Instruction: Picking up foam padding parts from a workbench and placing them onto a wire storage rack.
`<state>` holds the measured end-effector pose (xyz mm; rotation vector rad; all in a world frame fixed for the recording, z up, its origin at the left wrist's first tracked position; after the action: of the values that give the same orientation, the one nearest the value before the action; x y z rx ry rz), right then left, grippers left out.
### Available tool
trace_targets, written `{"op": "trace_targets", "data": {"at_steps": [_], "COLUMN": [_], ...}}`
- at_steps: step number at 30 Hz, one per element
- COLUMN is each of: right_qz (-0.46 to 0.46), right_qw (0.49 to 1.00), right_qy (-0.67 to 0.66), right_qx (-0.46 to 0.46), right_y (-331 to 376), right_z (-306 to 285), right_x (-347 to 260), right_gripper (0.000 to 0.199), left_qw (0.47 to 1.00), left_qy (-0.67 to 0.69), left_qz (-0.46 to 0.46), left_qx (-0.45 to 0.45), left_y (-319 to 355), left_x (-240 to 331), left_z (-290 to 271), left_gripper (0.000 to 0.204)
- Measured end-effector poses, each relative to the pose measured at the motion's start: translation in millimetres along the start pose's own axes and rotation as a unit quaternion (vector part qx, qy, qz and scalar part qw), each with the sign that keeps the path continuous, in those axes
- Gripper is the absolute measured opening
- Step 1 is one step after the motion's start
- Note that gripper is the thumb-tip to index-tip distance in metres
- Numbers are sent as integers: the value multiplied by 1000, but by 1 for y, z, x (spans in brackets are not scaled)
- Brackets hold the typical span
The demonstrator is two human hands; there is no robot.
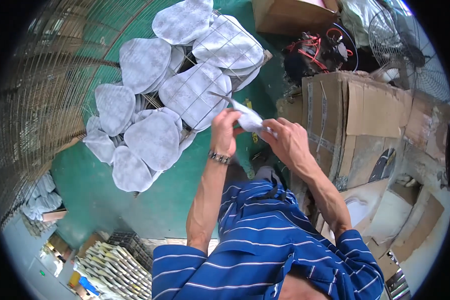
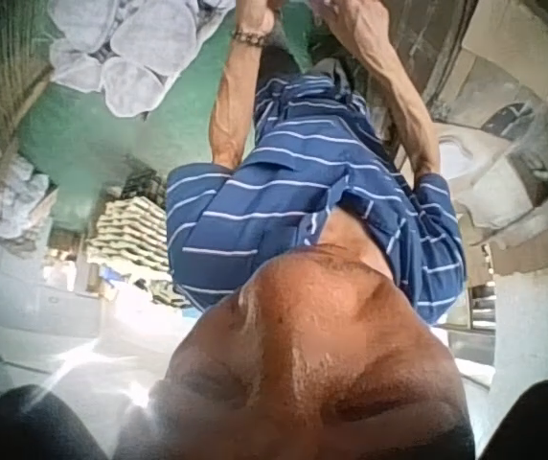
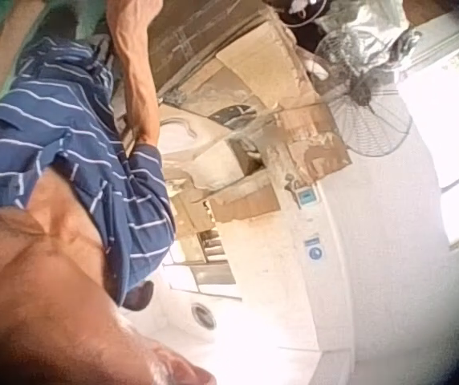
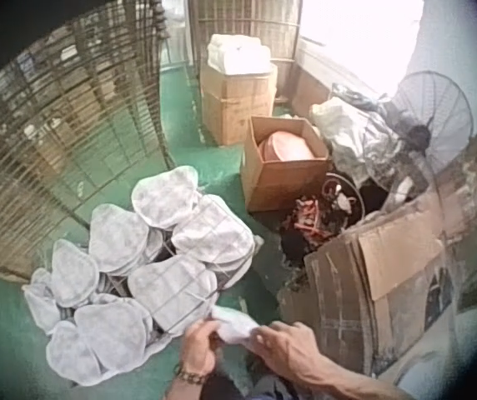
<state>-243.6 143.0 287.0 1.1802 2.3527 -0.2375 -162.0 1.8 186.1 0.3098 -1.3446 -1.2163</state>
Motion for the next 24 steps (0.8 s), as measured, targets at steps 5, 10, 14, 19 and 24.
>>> {"op": "trace_targets", "data": {"at_steps": [5, 10, 14, 19, 24], "right_qz": [-85, -184, -207, 118, 156], "right_qw": [995, 977, 975, 958, 959], "right_qy": [-1, -12, -36, -220, -203], "right_qx": [55, 103, 75, -140, -124], "right_y": [-55, -88, -98, -95, -77], "right_z": [33, 104, 219, 340, 327], "right_x": [-58, -98, -99, -47, 5], "right_gripper": [22, 27, 33, 45, 42], "left_qw": [967, 934, 922, 928, 878], "left_qy": [233, 311, 327, 203, 117], "left_qz": [101, 168, 154, 37, 90], "left_qx": [9, 49, 136, 311, 455], "left_y": [-21, -63, -150, -241, -243], "left_x": [58, 69, 11, -80, -86], "left_z": [-40, -112, -209, -311, -345], "left_gripper": [22, 22, 18, 19, 30]}}
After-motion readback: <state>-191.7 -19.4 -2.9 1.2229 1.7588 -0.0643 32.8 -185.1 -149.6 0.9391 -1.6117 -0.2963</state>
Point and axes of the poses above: each hand's wrist, its own y-axis away from the middle knuckle, its own z-axis out of the palm, x = y × z, the point moved 6 cm from there along -y, towards the middle knuckle, and after that the axes turned 14 degrees about x, right-handed, at the moved point
